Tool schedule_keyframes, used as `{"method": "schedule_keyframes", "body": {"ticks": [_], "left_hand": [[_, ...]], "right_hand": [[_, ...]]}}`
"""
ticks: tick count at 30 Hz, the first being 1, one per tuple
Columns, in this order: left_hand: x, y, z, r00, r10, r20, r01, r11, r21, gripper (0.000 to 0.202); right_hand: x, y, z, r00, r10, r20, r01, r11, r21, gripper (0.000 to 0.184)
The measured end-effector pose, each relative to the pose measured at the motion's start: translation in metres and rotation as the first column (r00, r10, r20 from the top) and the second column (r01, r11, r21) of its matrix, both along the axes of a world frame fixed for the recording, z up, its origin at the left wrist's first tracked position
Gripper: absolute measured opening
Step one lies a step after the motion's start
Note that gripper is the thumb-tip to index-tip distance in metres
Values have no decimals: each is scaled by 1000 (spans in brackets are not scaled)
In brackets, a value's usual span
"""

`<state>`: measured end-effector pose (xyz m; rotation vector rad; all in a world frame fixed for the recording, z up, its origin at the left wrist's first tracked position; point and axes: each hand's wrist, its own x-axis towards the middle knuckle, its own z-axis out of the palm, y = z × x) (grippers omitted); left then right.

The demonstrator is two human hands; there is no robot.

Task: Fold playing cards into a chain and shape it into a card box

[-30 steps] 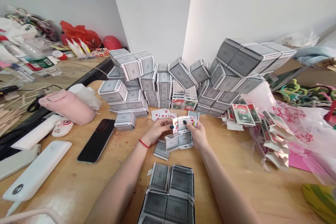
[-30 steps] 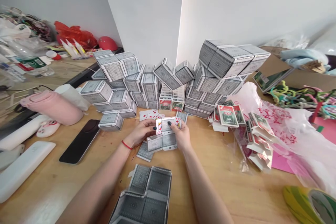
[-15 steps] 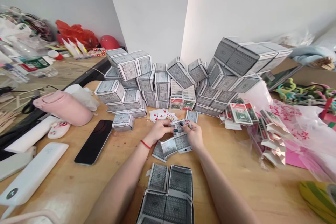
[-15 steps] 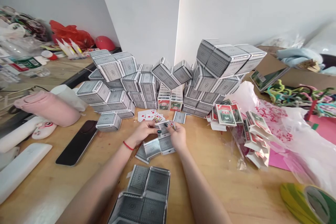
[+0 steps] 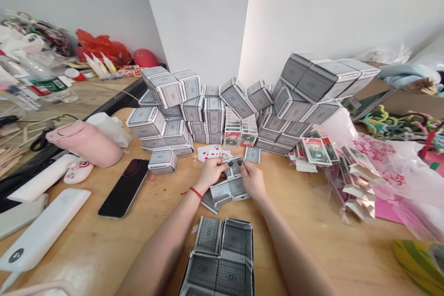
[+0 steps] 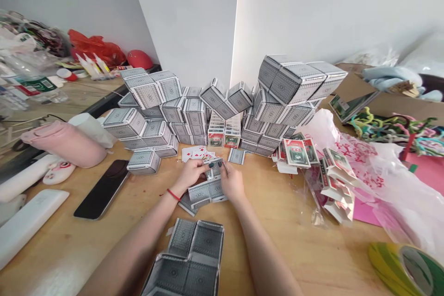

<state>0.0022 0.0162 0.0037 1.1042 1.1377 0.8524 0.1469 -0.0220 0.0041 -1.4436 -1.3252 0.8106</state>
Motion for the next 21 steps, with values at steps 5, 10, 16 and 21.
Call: {"method": "schedule_keyframes", "body": {"ticks": [5,10,16,21], "left_hand": [[-15,9,-4,997,57,47,-61,994,86,35],[-24,14,-6,983,11,183,-25,997,75,33],[-24,10,0,991,-33,129,17,992,128,29],[-26,2,12,974,-164,157,146,982,123,28]], "right_hand": [[-4,-1,3,871,115,-478,-187,977,-106,50],[-11,-4,11,749,175,-639,-311,944,-106,34],[-12,-5,9,709,138,-691,-328,933,-151,29],[-7,-3,10,729,136,-671,-289,950,-122,32]]}}
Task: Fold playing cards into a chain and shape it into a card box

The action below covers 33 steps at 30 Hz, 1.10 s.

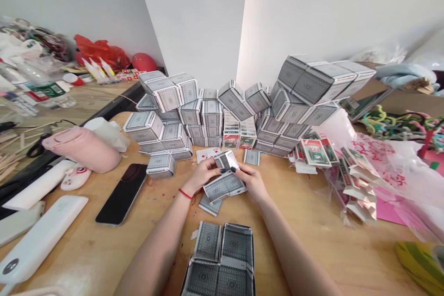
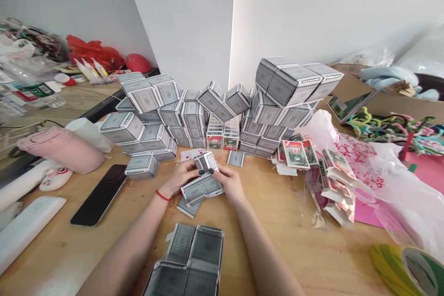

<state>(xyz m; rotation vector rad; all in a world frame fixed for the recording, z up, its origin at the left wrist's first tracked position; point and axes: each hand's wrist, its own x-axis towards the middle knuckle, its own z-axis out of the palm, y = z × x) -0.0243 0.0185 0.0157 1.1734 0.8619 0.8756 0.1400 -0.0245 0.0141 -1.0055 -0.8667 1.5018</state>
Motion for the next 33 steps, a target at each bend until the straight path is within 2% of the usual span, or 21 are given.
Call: {"method": "schedule_keyframes", "body": {"ticks": [3,6,9,12,16,19,22,24,28,31,33], "left_hand": [[2,-2,3,1000,-20,21,20,1000,2,28],[5,-2,3,996,81,31,-81,997,5,28],[6,-1,1,978,203,54,-203,979,-5,27],[7,-1,0,961,271,63,-270,963,-25,24],[7,0,-1,945,327,19,-326,945,-35,22],[7,1,-1,925,379,8,-379,924,51,20],[6,1,-1,930,366,5,-363,920,145,17],[5,-1,0,941,339,-14,-331,927,175,17],[4,-6,5,964,263,-39,-243,931,272,11],[3,-8,8,976,214,-41,-186,915,359,22],[4,-8,9,980,198,-30,-174,915,365,29]], "right_hand": [[7,2,1,995,-61,81,55,995,78,29],[13,3,0,978,-141,152,123,985,123,27],[14,4,-1,970,-202,137,186,975,123,34],[13,4,-3,960,-228,160,208,969,134,36],[12,3,-6,959,-205,197,180,974,138,43],[11,1,-5,974,-116,196,98,990,98,59],[10,-1,-2,997,39,65,-39,999,-7,59],[10,-1,1,994,107,-31,-108,994,-34,57],[14,-2,6,991,39,-129,-36,999,22,40],[16,-2,9,983,1,-181,15,996,86,32],[14,-2,10,979,-5,-202,27,994,106,26]]}}
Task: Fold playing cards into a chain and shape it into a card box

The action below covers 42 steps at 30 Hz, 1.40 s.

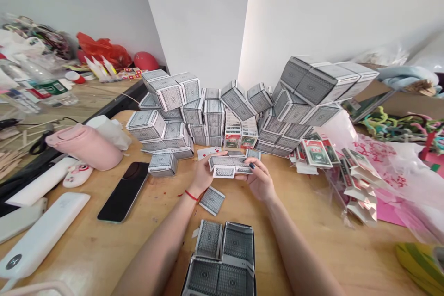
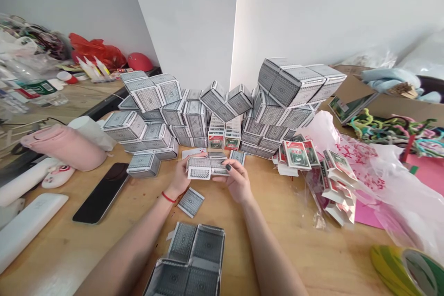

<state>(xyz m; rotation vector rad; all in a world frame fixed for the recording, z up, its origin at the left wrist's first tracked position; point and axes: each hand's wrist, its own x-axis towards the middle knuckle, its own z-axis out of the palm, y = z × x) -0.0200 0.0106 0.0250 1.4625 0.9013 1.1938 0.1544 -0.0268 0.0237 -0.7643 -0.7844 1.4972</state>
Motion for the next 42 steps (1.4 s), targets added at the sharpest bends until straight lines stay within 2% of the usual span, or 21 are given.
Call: {"method": "schedule_keyframes", "body": {"ticks": [3,6,9,12,15,18,21,24,27,29,32,37,42], "left_hand": [[1,0,-1,999,-22,39,23,999,-24,44],[0,-1,-3,987,-50,150,61,996,-69,61],[-6,-1,-4,947,-138,292,187,971,-149,72],[-12,0,-4,901,-227,370,314,929,-195,76],[-16,1,-3,879,-304,366,385,907,-172,78],[-14,1,-5,918,-338,208,365,925,-108,75],[-9,0,-11,974,-223,-47,221,975,-37,65],[-5,-2,-16,975,-68,-211,82,995,54,59],[-3,-3,-16,951,-4,-310,46,991,127,64],[-4,-4,-14,929,16,-369,45,987,157,67],[-5,-6,-12,889,56,-455,41,979,200,66],[-8,-5,-14,814,146,-563,48,948,315,67],[-9,-4,-20,750,261,-607,17,911,412,72]], "right_hand": [[-4,1,0,1000,-6,7,6,1000,-7,25],[-8,2,-2,999,7,35,-6,1000,-5,27],[-8,2,-4,995,-12,95,10,1000,28,31],[-6,3,-8,977,-71,201,55,995,80,35],[-2,4,-13,951,-114,288,80,989,128,37],[1,5,-16,922,-131,365,72,983,170,36],[2,6,-17,903,-162,398,91,977,192,43],[0,8,-16,931,-179,319,128,977,173,66],[0,9,-17,966,-172,194,161,984,74,87],[0,11,-20,974,-188,127,192,981,-18,90],[2,12,-22,984,-161,72,170,977,-129,75],[1,10,-18,997,34,64,-19,977,-211,42],[1,8,-16,997,54,49,-43,977,-207,36]]}}
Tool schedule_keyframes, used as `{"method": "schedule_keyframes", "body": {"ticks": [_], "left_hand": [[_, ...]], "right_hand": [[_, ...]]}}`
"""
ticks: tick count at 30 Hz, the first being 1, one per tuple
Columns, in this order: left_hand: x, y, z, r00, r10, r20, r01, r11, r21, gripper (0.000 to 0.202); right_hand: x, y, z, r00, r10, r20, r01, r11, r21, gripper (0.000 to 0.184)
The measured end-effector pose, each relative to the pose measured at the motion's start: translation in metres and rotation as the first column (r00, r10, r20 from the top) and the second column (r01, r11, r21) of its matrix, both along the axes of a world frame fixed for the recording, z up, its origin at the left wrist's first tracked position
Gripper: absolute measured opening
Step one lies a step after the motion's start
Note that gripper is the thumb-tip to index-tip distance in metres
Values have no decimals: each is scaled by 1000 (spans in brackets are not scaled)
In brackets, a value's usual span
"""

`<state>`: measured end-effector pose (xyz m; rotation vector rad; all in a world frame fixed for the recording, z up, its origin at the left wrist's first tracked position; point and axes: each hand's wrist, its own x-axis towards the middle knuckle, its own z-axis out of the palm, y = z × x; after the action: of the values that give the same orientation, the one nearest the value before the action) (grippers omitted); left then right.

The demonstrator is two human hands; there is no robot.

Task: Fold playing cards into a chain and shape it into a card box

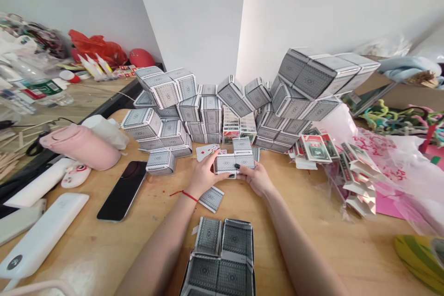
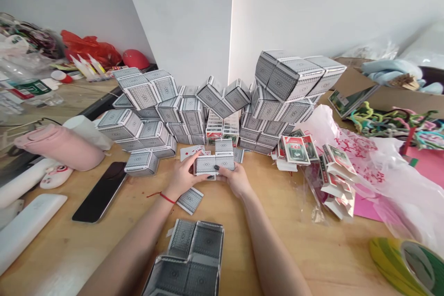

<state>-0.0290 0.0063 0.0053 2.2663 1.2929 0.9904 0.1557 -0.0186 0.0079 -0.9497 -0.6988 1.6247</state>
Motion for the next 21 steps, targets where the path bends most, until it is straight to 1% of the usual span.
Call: {"method": "schedule_keyframes", "body": {"ticks": [4,11,15,21], "left_hand": [[2,-1,-4,999,51,-2,-50,997,59,70],[2,1,-8,999,34,-22,-32,994,104,65],[2,0,-9,999,29,-35,-25,994,105,65],[2,0,-9,999,21,-35,-19,997,70,64]], "right_hand": [[1,0,-1,1000,8,22,-8,1000,-4,36],[3,1,-2,999,-3,42,3,1000,-13,37],[4,1,-2,999,7,45,-6,1000,-12,37],[4,1,0,999,1,52,0,1000,-22,34]]}}
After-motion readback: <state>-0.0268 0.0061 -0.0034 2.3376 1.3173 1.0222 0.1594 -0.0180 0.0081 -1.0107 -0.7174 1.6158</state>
